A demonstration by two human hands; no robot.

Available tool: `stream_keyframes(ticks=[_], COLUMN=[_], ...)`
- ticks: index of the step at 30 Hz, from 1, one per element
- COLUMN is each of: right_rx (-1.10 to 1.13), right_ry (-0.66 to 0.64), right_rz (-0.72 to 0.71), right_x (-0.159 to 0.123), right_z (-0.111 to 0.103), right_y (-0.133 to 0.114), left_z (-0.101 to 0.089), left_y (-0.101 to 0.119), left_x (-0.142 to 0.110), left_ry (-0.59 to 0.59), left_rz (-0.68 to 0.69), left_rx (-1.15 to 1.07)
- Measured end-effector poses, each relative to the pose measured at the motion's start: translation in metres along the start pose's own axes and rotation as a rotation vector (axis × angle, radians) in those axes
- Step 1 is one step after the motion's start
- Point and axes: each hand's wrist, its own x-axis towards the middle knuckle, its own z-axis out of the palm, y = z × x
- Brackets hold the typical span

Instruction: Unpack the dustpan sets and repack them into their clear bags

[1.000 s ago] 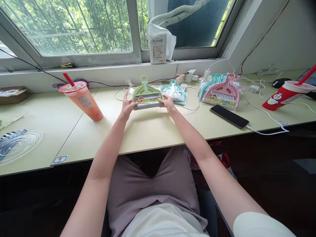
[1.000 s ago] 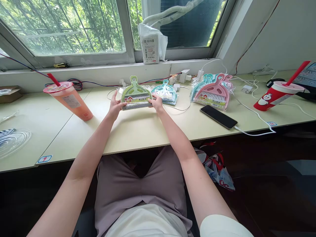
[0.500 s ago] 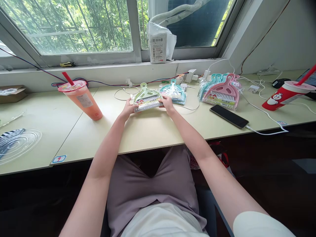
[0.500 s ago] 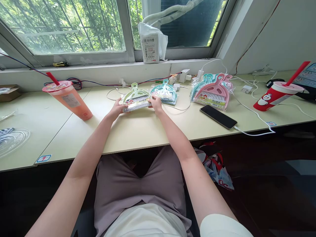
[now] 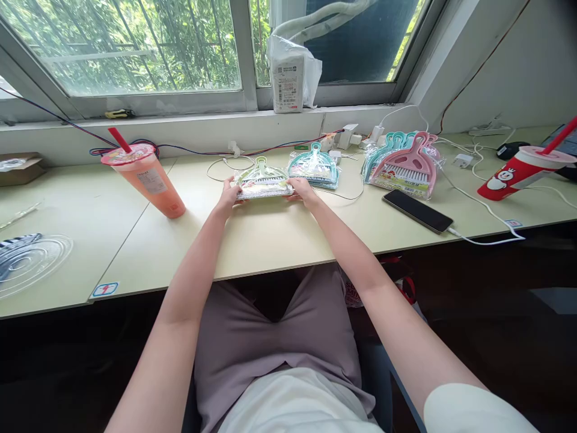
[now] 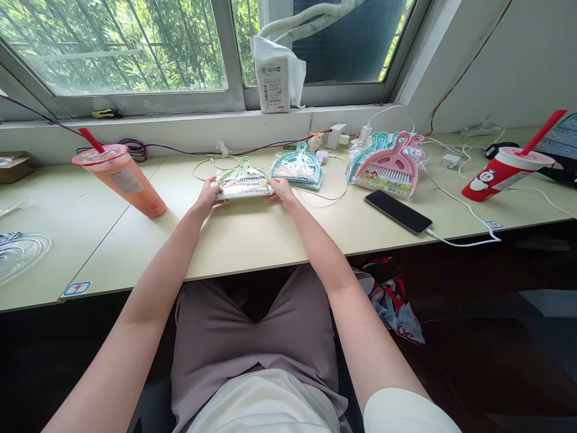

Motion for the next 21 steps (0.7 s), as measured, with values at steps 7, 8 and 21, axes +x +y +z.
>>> stream_keyframes(ticks=[7,8,21], right_rx=[-0.050,-0.061,-0.023], right_ry=[-0.056,-0.061,0.013], right_rz=[-0.005,-0.009,0.000], right_x=[0.000,0.000,0.003], right_z=[-0.001,-0.001,0.002], right_y=[-0.001,-0.001,0.001], left_z=[0.002,0.002,0.000], left_y=[0.009,0.010,0.009], left_x=[-0.011,-0.012,-0.016], left_ry=[0.024,0.024,-0.055], left_rz=[-0.098,-0.098,-0.005], left_rx=[-0.008,-0.010,-0.020])
